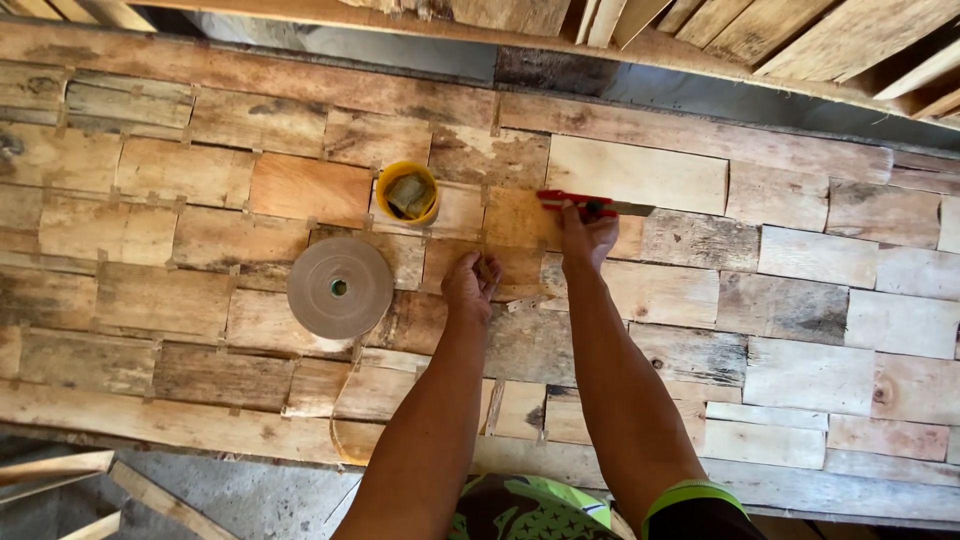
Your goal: Applying thin adhesive strips or edge banding to small wooden blocks on a workbench in a workshop environment.
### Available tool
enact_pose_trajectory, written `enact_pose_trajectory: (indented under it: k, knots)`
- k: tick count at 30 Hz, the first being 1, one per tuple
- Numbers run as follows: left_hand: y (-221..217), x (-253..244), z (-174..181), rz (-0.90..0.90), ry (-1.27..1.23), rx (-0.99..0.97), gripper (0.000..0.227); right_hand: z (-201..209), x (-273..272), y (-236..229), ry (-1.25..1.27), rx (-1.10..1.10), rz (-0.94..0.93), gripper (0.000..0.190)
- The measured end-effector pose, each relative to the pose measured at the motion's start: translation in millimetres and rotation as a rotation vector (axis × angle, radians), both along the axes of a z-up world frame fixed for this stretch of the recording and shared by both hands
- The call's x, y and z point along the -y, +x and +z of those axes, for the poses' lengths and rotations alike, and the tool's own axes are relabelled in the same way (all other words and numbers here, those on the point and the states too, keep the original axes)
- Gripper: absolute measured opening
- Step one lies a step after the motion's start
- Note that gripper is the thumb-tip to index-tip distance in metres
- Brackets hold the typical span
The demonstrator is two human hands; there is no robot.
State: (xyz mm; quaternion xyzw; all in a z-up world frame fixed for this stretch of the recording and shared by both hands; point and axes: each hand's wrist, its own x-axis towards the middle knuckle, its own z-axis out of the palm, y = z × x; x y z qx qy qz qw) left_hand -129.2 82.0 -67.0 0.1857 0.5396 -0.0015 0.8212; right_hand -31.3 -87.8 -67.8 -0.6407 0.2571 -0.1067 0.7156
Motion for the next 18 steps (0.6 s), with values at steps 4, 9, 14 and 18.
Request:
enact_pose_trajectory:
  k: [4, 9, 14, 18]
  knots:
    - [-3, 0, 1, 0.001, 0.001, 0.001, 0.009, 10, -6, -6, 0.035, 0.017, -0.111, 0.030]
    - [-1, 0, 8, -0.029, 0.012, -0.003, 0.012, -7, -6, 1, 0.035, 0.023, -0.091, 0.034]
    - [0, 0, 8, -0.054, 0.005, -0.008, 0.013, 19, -13, -1, 0.020, 0.007, -0.033, 0.033]
    - [1, -1, 11, -0.046, 0.000, 0.008, 0.013, 25, -13, -4, -0.198, -0.034, 0.048, 0.036]
